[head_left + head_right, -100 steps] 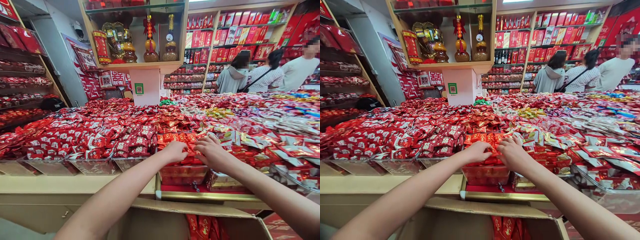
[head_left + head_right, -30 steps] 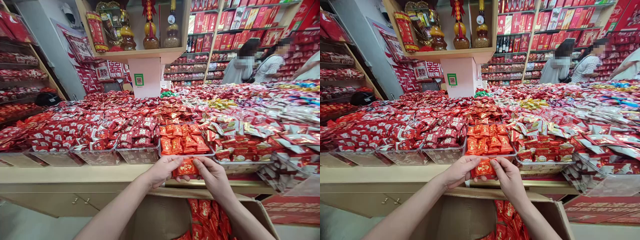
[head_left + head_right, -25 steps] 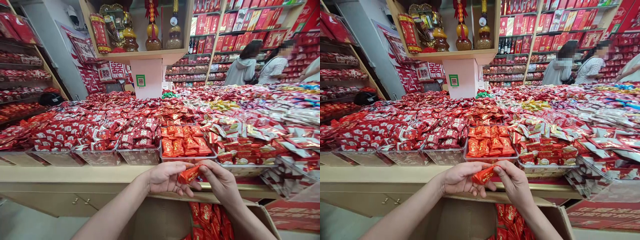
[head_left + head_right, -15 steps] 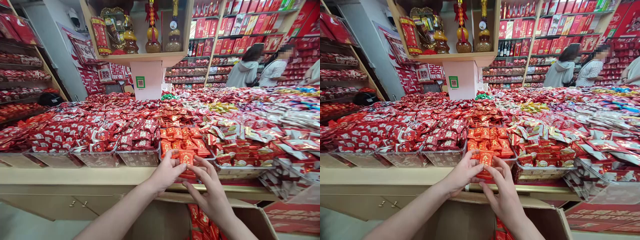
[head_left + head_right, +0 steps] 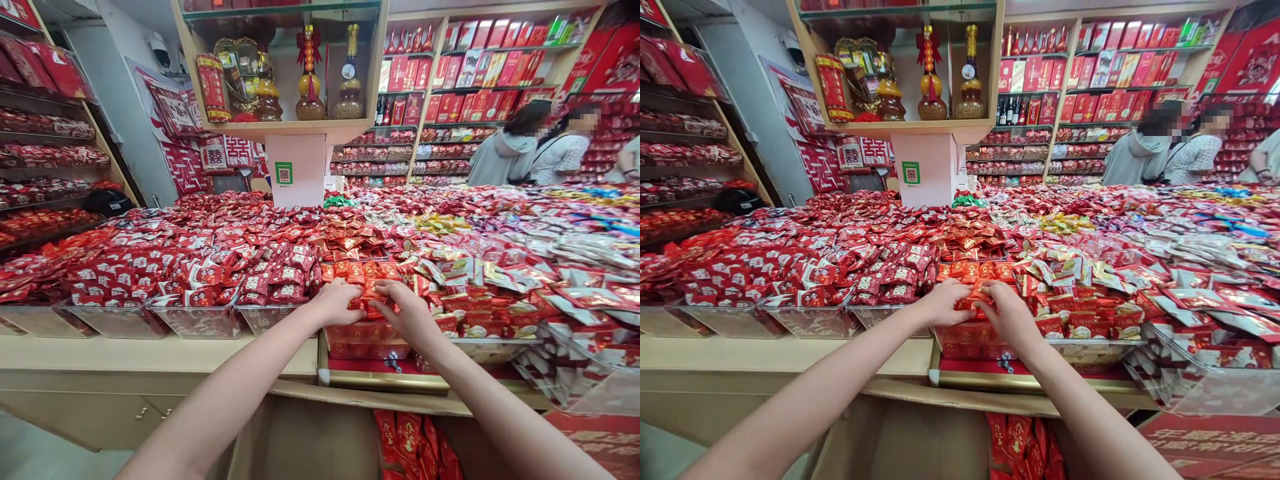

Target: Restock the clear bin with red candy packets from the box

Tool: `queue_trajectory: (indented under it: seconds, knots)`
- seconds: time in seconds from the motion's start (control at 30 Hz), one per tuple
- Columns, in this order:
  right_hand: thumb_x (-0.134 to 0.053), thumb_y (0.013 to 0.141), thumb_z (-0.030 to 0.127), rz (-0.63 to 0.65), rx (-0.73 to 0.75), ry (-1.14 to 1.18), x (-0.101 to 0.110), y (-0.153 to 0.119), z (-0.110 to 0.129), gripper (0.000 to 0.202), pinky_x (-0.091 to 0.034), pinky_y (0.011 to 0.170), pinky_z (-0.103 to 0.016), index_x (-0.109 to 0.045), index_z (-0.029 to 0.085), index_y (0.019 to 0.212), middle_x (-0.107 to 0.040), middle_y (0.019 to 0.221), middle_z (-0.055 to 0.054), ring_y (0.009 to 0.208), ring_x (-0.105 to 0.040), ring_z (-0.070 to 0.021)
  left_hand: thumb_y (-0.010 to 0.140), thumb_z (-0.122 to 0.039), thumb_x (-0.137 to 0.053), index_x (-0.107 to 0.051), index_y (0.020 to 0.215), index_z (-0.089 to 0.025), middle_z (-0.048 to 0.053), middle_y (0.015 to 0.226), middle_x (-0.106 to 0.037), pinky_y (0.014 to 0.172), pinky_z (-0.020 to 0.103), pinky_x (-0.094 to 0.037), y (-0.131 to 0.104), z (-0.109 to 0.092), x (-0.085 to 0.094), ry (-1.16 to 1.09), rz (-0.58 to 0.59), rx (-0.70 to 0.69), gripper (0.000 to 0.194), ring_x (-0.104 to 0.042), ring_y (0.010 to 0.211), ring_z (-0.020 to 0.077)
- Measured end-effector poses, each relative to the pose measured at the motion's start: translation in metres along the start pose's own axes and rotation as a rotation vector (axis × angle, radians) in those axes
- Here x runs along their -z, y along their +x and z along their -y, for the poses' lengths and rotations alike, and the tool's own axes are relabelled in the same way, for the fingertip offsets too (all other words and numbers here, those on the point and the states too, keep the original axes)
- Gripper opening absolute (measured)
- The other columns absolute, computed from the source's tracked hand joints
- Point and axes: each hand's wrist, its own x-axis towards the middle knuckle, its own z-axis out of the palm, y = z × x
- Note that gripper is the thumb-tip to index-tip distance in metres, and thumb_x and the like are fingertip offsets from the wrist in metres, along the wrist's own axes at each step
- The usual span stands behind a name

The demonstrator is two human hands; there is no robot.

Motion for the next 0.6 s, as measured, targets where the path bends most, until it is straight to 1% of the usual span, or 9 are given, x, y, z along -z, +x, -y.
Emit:
queue_trajectory:
  seconds: [0.1, 0.17, 0.23, 0.33, 0.43, 0.53, 0.6]
  knots:
    - [-0.051, 0.08, 0.018, 0.157, 0.05, -0.033, -0.005, 0.005, 0.001, 0.009, -0.048, 0.077, -0.034, -0.05, 0.017, 0.089, -0.06, 0.093, -0.011, 0.089, -0.057, -0.0201, 0.068, -0.044, -0.054, -0.064, 0.079, -0.02, 0.004, 0.111, -0.06, 0.083, 0.039, -0.041, 0.001, 0.005, -0.005, 0.046, 0.028, -0.004, 0.029, -0.046, 0.103, 0.0286]
    - [-0.051, 0.081, 0.017, 0.253, 0.028, -0.07, -0.007, 0.007, 0.001, 0.009, -0.047, 0.076, -0.032, -0.05, 0.016, 0.089, -0.06, 0.092, -0.011, 0.087, -0.057, -0.0199, 0.068, -0.041, -0.053, -0.064, 0.077, -0.02, 0.003, 0.107, -0.061, 0.084, 0.039, -0.04, 0.0, 0.007, -0.006, 0.066, 0.036, -0.002, 0.026, -0.045, 0.102, 0.0279]
    - [-0.051, 0.081, 0.018, 0.324, 0.003, -0.101, -0.007, 0.009, -0.001, 0.008, -0.047, 0.074, -0.031, -0.05, 0.015, 0.089, -0.061, 0.091, -0.01, 0.085, -0.057, -0.0195, 0.07, -0.039, -0.051, -0.064, 0.077, -0.021, 0.003, 0.101, -0.062, 0.085, 0.038, -0.039, -0.002, 0.008, -0.006, 0.079, 0.04, -0.003, 0.023, -0.046, 0.101, 0.0261]
    - [-0.051, 0.081, 0.019, 0.373, -0.004, -0.124, -0.009, 0.012, -0.004, 0.009, -0.046, 0.071, -0.03, -0.051, 0.015, 0.089, -0.062, 0.088, -0.01, 0.082, -0.057, -0.0197, 0.073, -0.037, -0.048, -0.063, 0.079, -0.021, 0.003, 0.093, -0.063, 0.087, 0.036, -0.037, -0.004, 0.01, -0.005, 0.088, 0.048, -0.01, 0.022, -0.049, 0.097, 0.0228]
    - [-0.053, 0.08, 0.022, 0.415, 0.007, -0.15, -0.009, 0.015, -0.005, 0.011, -0.044, 0.07, -0.031, -0.054, 0.014, 0.088, -0.063, 0.084, -0.01, 0.081, -0.055, -0.0208, 0.074, -0.041, -0.048, -0.062, 0.077, -0.021, 0.003, 0.083, -0.064, 0.083, 0.033, -0.039, -0.005, 0.01, -0.004, 0.088, 0.066, -0.008, 0.024, -0.053, 0.087, 0.0203]
    - [-0.057, 0.076, 0.023, 0.451, 0.02, -0.181, -0.006, 0.019, -0.004, 0.01, -0.041, 0.071, -0.033, -0.057, 0.015, 0.083, -0.063, 0.079, -0.009, 0.08, -0.052, -0.0226, 0.072, -0.046, -0.05, -0.063, 0.078, -0.022, 0.003, 0.08, -0.064, 0.078, 0.032, -0.041, -0.005, 0.009, -0.003, 0.093, 0.076, 0.018, 0.028, -0.053, 0.085, 0.0215]
    - [-0.059, 0.074, 0.025, 0.469, 0.003, -0.22, -0.004, 0.02, -0.004, 0.012, -0.039, 0.071, -0.035, -0.058, 0.016, 0.082, -0.063, 0.078, -0.009, 0.08, -0.052, -0.0236, 0.07, -0.045, -0.052, -0.064, 0.082, -0.023, 0.003, 0.08, -0.065, 0.076, 0.032, -0.041, -0.005, 0.008, -0.002, 0.102, 0.077, 0.042, 0.028, -0.053, 0.085, 0.0227]
